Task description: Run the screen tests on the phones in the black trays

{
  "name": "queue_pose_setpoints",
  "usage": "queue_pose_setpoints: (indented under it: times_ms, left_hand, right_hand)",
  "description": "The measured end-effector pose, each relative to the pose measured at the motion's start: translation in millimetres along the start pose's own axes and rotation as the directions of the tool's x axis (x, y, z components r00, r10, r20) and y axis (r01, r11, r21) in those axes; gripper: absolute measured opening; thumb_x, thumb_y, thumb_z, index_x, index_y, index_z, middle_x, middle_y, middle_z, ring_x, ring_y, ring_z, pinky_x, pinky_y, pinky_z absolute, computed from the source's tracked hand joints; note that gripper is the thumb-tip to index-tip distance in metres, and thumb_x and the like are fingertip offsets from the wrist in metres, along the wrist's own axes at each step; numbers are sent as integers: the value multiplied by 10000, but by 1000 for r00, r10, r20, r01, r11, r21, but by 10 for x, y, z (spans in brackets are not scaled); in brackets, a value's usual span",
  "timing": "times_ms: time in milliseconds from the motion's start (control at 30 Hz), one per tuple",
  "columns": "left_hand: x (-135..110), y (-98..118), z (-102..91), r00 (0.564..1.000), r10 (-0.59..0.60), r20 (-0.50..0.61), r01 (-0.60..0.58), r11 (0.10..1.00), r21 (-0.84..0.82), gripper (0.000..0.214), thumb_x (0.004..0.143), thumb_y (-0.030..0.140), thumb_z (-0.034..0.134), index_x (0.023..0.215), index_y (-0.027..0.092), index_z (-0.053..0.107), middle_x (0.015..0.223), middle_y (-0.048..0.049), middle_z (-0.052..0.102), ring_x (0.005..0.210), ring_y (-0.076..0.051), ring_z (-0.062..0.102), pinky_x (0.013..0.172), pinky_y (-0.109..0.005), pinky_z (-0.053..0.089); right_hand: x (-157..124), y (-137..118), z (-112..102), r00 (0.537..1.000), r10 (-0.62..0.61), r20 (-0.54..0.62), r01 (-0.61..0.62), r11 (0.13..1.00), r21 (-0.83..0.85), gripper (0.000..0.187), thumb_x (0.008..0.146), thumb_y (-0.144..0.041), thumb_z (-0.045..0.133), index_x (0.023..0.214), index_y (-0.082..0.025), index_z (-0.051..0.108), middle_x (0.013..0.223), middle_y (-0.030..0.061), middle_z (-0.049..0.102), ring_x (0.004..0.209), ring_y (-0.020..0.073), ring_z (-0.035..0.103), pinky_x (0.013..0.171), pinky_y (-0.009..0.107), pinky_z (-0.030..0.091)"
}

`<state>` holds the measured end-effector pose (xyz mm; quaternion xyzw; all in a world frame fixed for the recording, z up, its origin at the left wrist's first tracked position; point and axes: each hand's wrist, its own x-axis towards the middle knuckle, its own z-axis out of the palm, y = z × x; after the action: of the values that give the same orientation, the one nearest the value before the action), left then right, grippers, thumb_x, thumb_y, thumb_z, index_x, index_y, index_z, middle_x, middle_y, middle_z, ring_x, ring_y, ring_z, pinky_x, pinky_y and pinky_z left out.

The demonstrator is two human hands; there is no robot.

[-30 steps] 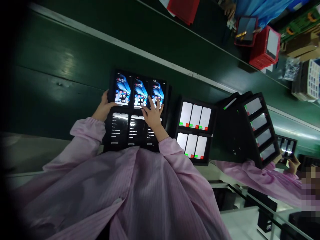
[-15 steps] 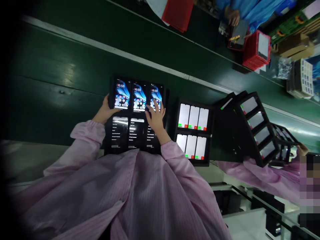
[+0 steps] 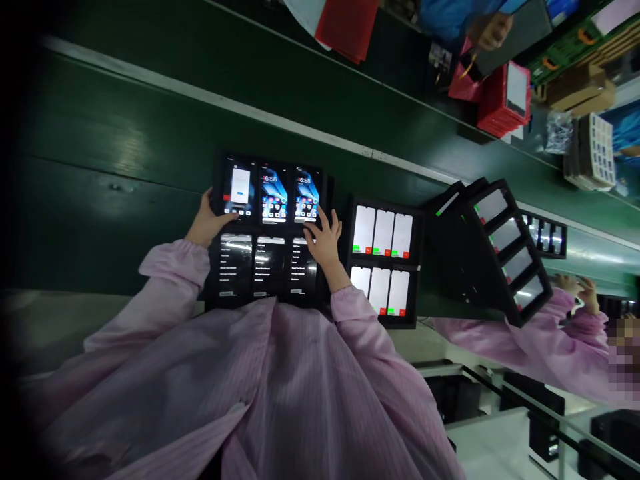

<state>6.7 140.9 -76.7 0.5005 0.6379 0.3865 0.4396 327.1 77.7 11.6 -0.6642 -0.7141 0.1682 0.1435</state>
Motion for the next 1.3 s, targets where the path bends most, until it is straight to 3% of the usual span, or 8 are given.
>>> queue_pose_setpoints:
  times_ms: [267, 367, 467, 567, 900, 1133, 1300]
  left_hand:
    - [-49, 179, 22, 992, -106, -74, 104, 994, -28, 752, 781, 363, 777, 1480, 312, 505, 1497, -109, 554, 1454, -297, 506, 1259, -484, 355]
    - [-73, 265, 5, 987, -123, -106, 122, 992, -12, 684, 784, 388, 771, 1425, 288, 558, 1461, -117, 571, 1467, -321, 481, 1273, -500, 323]
    - [-91, 343, -4, 982, -141, -121, 144, 989, 17, 657, 789, 405, 765, 1401, 252, 580, 1437, -142, 575, 1489, -346, 445, 1290, -506, 285]
    - [-98, 377, 1, 979, -155, -135, 161, 986, 39, 654, 797, 412, 751, 1400, 223, 582, 1413, -156, 577, 1479, -343, 453, 1293, -483, 279]
    - [-95, 317, 27, 982, -121, -147, 126, 992, 24, 586, 826, 449, 720, 1372, 278, 593, 1394, -121, 609, 1455, -332, 475, 1281, -509, 298]
    - [-96, 309, 39, 984, -89, -154, 94, 995, 26, 557, 841, 435, 705, 1367, 282, 601, 1396, -107, 619, 1448, -315, 491, 1272, -489, 322]
    - [-101, 327, 27, 982, -106, -156, 113, 993, 37, 569, 840, 425, 708, 1372, 255, 603, 1389, -123, 628, 1436, -314, 508, 1267, -479, 333]
  right_hand:
    - [174, -82, 11, 995, 98, 7, -97, 991, -92, 392, 1051, -331, 445, 1366, -272, 670, 1716, 83, 342, 1623, 400, 135, 1221, 786, 187]
    - [169, -195, 32, 1000, -16, 14, 17, 999, -46, 388, 1058, -378, 462, 1371, -276, 667, 1717, 71, 350, 1629, 380, 132, 1245, 747, 195]
    - [157, -353, 74, 982, -161, 96, 164, 986, -26, 367, 1052, -424, 499, 1334, -301, 699, 1710, 40, 371, 1632, 373, 135, 1270, 702, 192]
    - [186, -477, 117, 963, -205, 176, 214, 976, -33, 344, 1048, -441, 514, 1265, -302, 742, 1691, 34, 409, 1627, 398, 153, 1272, 712, 169]
    - [330, -498, 201, 988, -97, 117, 106, 992, -72, 354, 1061, -375, 474, 1336, -329, 692, 1714, 20, 367, 1629, 372, 157, 1262, 726, 165]
    - [495, -260, 216, 998, 23, -55, -23, 1000, -11, 428, 1080, -429, 400, 1416, -289, 624, 1730, 70, 318, 1634, 383, 108, 1242, 759, 158]
    - [608, -161, 212, 997, 43, -61, -44, 999, -10, 416, 1075, -433, 423, 1399, -282, 638, 1723, 72, 330, 1637, 387, 79, 1240, 776, 129]
